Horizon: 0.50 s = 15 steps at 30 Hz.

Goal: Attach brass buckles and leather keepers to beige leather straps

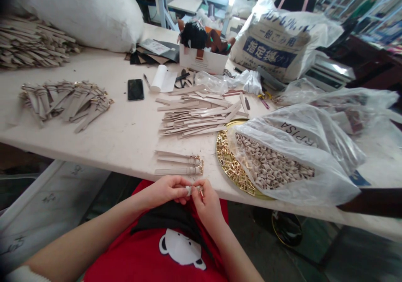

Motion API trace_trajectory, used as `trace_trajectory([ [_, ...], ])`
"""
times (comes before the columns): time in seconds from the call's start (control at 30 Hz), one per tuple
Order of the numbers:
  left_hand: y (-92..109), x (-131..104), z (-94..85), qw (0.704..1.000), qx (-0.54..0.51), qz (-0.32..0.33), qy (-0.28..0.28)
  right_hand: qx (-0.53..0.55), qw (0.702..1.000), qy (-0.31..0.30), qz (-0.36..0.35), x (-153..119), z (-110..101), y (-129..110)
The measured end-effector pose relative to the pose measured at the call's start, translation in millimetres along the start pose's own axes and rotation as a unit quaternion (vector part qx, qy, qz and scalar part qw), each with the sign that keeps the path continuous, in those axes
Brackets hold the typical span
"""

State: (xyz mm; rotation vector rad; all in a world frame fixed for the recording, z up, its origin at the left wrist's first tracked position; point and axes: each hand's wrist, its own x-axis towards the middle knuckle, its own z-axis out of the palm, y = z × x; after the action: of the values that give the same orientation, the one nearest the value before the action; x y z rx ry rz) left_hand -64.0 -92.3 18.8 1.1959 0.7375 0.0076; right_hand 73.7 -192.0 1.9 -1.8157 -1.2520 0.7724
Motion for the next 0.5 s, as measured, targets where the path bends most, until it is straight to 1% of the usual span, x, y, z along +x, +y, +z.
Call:
trace_trajectory([
  [0.07, 0.8, 1.8, 3.0, 1.000, 0.014, 0.009, -0.011, -0.044, 0.999, -0.013, -0.017, -2.3, -3.4, 1.7],
  [0.17, 4.1, 3.5, 7.3, 0.999, 0.025, 0.027, -0.033, -0.059, 0.998, -0.024, -0.021, -4.6, -7.9, 1.0],
  [0.23, 6.2, 3.4, 7.8, 0.998, 0.021, 0.033, -0.041, -0.044, 0.999, -0.013, -0.010, -4.5, -8.0, -0.9],
  [0.37, 8.1, 0.6, 2.5, 0.996, 0.046, 0.053, -0.048, 0.019, 0.999, 0.042, 0.022, -1.9, -1.0, -5.5],
  [0.5, 7.3, 0.2, 0.9, 0.997, 0.051, 0.045, -0.043, 0.067, 0.995, 0.050, 0.045, -1.0, 5.3, -8.4],
])
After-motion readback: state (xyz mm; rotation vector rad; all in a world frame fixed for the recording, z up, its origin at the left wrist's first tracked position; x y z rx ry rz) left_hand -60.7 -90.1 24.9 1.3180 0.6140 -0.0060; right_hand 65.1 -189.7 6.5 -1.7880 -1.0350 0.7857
